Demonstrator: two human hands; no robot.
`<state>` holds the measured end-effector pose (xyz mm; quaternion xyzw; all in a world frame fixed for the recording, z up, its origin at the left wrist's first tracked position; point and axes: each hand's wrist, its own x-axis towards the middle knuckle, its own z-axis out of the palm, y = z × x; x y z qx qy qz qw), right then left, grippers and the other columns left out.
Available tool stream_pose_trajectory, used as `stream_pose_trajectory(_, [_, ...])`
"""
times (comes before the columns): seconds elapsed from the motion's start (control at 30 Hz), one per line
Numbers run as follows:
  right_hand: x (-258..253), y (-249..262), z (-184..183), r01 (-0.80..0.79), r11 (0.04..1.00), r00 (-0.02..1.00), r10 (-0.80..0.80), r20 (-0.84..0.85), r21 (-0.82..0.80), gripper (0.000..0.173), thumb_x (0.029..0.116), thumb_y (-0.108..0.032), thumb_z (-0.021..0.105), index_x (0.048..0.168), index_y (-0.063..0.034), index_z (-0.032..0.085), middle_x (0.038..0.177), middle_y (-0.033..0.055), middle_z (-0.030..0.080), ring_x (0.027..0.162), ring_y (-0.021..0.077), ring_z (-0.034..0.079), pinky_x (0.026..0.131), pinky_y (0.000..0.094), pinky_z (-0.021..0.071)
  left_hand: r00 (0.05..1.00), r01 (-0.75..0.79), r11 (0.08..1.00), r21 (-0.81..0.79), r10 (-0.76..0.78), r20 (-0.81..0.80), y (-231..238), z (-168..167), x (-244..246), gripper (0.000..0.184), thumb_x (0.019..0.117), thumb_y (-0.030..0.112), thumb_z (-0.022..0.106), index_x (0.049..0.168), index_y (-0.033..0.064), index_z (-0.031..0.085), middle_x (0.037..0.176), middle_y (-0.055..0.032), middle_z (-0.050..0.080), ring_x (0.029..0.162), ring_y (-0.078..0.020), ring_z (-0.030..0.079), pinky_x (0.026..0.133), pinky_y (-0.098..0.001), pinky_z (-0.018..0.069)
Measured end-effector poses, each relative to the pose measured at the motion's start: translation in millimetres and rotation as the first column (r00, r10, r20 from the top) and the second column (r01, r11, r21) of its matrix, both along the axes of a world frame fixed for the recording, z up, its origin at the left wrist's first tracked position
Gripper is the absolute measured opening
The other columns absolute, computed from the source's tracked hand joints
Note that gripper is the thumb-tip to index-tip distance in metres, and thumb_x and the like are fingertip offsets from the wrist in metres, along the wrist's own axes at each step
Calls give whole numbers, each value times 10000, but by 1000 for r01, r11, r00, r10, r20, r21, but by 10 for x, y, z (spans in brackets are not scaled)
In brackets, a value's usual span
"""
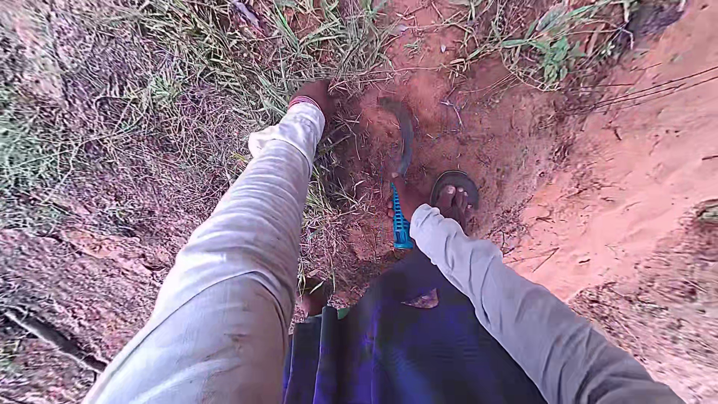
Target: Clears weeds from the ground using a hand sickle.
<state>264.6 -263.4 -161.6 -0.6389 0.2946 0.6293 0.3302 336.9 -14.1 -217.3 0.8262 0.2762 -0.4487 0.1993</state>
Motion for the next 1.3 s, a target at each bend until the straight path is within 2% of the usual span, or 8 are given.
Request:
stream_pose_trajectory(0.13, [232,-275,629,-84,996,996,83,20,38,468,1132,-397,299,1372,-21,440,746,60,516,522,145,554,522,298,534,998,-68,998,9,68,1,-26,92,-85,541,1064,254,545,1551,47,432,1425,-355,546,1352,-550,507,1078,-737,390])
stream_pose_trajectory(0.37, [293,253,-136,-14,1000,992,17,124,-25,594,1121,-491,239,1444,-17,391,848,139,576,595,217,606,590,392,562,999,-35,999,33,35,-17,54,81,-75,512,1072,247,545,1503,-18,466,1429,-363,537,1351,-550,509,1085,-729,393])
stream_pose_trajectory(0.6, [222,-289,688,-150,988,989,150,2,43,442,1130,-384,331,1329,-12,463,746,50,511,532,138,556,538,293,534,982,-191,979,69,190,20,423,578,-743,507,1081,297,534,1474,-22,508,1348,-380,587,1295,-570,546,1074,-746,383])
stream_pose_trajectory(0.77, [274,-26,246,4,997,994,4,106,-71,568,1115,-498,269,1302,-2,474,744,64,517,535,152,557,546,308,532,991,-135,980,147,130,44,424,602,-933,445,1041,264,605,1334,-71,606,1375,-362,574,1310,-564,531,1063,-742,395])
stream_pose_trajectory(0.93, [-104,-101,445,-279,960,958,278,-66,-15,539,1130,-425,282,1454,-4,366,904,133,558,644,198,610,635,352,558,939,273,962,16,-271,213,-238,364,-478,643,974,384,699,1508,77,516,1667,-202,323,1561,-443,232,1214,-734,74])
stream_pose_trajectory(1.0, [-78,-250,564,-283,959,958,281,-60,-33,518,1128,-423,284,1416,-5,388,844,102,534,600,177,590,596,334,551,926,374,922,-96,-378,-19,-589,243,-367,712,1004,408,657,1559,34,416,1634,-252,349,1530,-449,296,1236,-684,94])
stream_pose_trajectory(1.07, [35,-253,532,-277,960,961,278,-5,-43,483,1128,-407,311,1367,-5,428,785,71,521,558,150,571,557,302,536,945,264,956,-126,-283,-167,-804,34,-442,545,1059,111,548,1552,-46,377,1620,-328,316,1519,-509,277,1242,-646,144])
stream_pose_trajectory(1.3, [149,-387,130,-397,915,910,402,104,-66,533,1108,-476,320,1396,-41,425,761,80,529,543,163,568,552,330,543,938,274,924,-266,-317,-137,-297,85,-749,512,1029,85,580,1497,-68,440,1424,-371,533,1380,-546,473,1150,-685,323])
